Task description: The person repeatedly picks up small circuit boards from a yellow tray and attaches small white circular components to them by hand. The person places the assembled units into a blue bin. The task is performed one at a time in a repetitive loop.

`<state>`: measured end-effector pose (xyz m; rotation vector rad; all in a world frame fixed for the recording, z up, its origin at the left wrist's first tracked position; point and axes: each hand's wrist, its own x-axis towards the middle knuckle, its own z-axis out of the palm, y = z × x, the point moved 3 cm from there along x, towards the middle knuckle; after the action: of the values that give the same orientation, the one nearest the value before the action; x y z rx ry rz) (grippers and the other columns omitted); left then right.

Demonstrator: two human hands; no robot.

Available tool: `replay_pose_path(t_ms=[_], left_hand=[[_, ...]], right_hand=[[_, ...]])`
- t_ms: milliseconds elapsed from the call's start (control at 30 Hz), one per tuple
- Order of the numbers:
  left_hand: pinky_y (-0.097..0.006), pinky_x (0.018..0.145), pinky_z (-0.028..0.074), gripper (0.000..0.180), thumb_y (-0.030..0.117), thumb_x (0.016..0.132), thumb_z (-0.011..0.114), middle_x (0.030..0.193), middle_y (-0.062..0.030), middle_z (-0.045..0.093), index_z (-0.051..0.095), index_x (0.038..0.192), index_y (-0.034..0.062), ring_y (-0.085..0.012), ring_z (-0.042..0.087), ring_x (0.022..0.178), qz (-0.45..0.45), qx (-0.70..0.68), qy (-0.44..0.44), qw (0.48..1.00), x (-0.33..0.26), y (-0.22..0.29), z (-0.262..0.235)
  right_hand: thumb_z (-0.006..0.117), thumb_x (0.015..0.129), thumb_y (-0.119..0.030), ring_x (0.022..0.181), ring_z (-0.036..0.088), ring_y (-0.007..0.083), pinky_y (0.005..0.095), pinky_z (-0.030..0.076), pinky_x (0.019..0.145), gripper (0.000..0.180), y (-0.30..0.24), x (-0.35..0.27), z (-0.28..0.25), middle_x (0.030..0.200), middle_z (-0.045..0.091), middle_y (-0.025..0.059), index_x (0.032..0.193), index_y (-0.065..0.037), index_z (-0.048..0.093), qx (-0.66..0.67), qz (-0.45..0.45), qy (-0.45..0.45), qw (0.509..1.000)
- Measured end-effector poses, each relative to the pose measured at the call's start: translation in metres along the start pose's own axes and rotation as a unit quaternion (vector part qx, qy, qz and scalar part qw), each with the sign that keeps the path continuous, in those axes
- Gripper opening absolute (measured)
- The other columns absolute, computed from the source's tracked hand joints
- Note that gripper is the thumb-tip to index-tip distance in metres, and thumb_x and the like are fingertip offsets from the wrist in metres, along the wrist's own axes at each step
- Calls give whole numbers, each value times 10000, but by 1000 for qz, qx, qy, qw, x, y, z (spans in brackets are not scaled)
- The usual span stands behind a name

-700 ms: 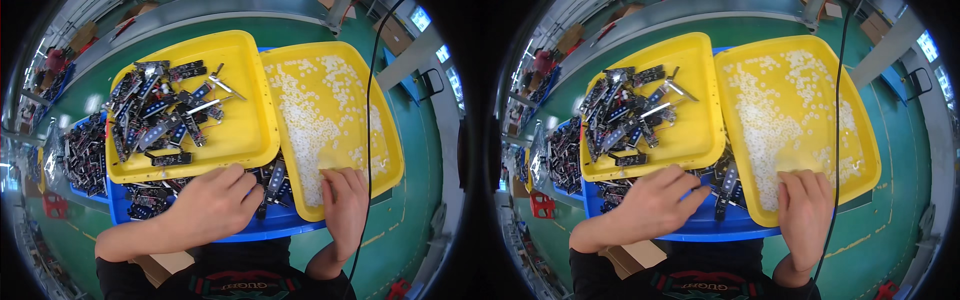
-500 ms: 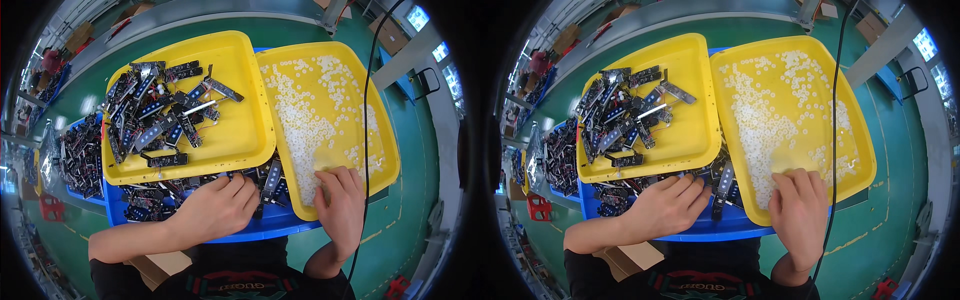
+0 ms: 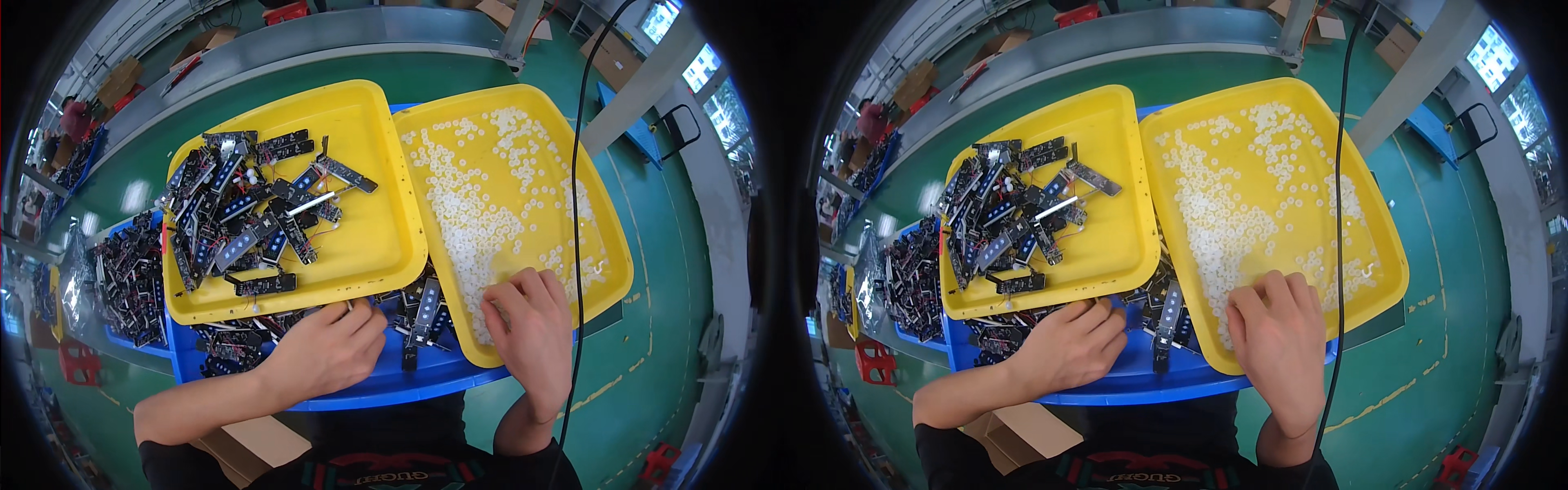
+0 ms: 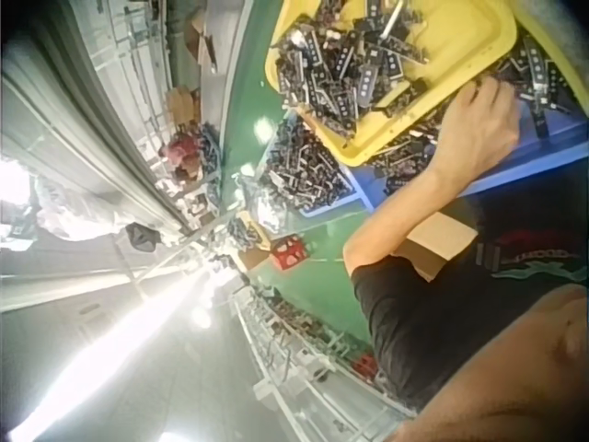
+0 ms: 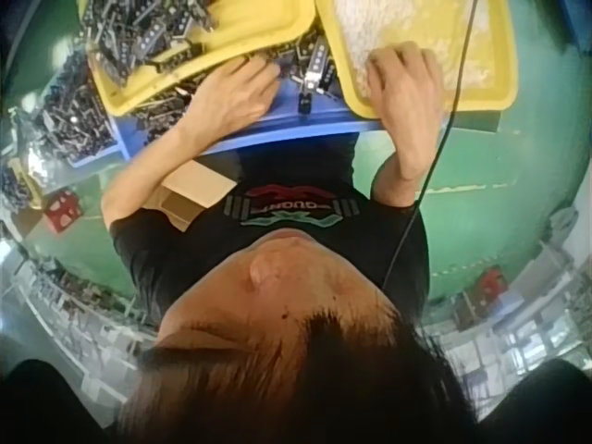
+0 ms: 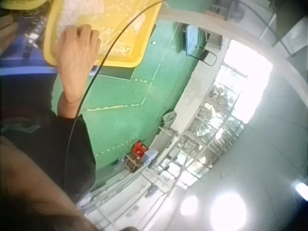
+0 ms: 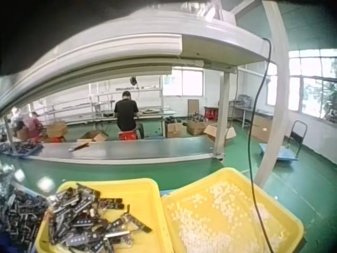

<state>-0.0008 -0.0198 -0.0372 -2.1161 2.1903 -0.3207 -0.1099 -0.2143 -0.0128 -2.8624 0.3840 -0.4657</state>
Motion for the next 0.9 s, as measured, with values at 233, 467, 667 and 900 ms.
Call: replay_pose_path(t_ms=[233, 467, 667, 900], left_hand=[[-330, 795, 509, 161, 85, 766, 691, 1008, -72, 656, 655, 921, 63, -214, 613, 938, -86, -274, 49, 957, -13, -8, -7], [-282, 686, 507, 163, 69, 880, 666, 886, -75, 667, 647, 1033, 16, -130, 626, 766, -305, -661, 53, 684, -35, -24, -25], [-311, 644, 553, 165, 163, 987, 501, 998, -219, 630, 476, 1081, 30, -257, 677, 766, -344, -869, 91, 342, -46, -16, -14], [-333, 655, 543, 207, 245, 998, 456, 965, -249, 617, 409, 1093, 68, -277, 661, 755, -338, -870, 210, 290, -46, -5, -6]], right_hand=[[705, 691, -78, 804, 524, 261, 383, 433, 711, 145, -3, 6, 2, 821, 538, 56, 828, -80, 657, 15, -35, 6, 999], [714, 632, -14, 776, 526, 272, 387, 443, 688, 164, -1, 7, 2, 809, 530, 67, 762, -58, 624, 11, -29, 5, 1000], [698, 614, 32, 808, 532, 287, 393, 447, 689, 188, -9, 9, 4, 838, 536, 84, 762, -31, 601, 12, -22, -6, 1000], [701, 602, 20, 788, 538, 270, 381, 453, 658, 186, -6, 10, -2, 836, 557, 67, 750, -42, 605, 19, -38, 35, 999]])
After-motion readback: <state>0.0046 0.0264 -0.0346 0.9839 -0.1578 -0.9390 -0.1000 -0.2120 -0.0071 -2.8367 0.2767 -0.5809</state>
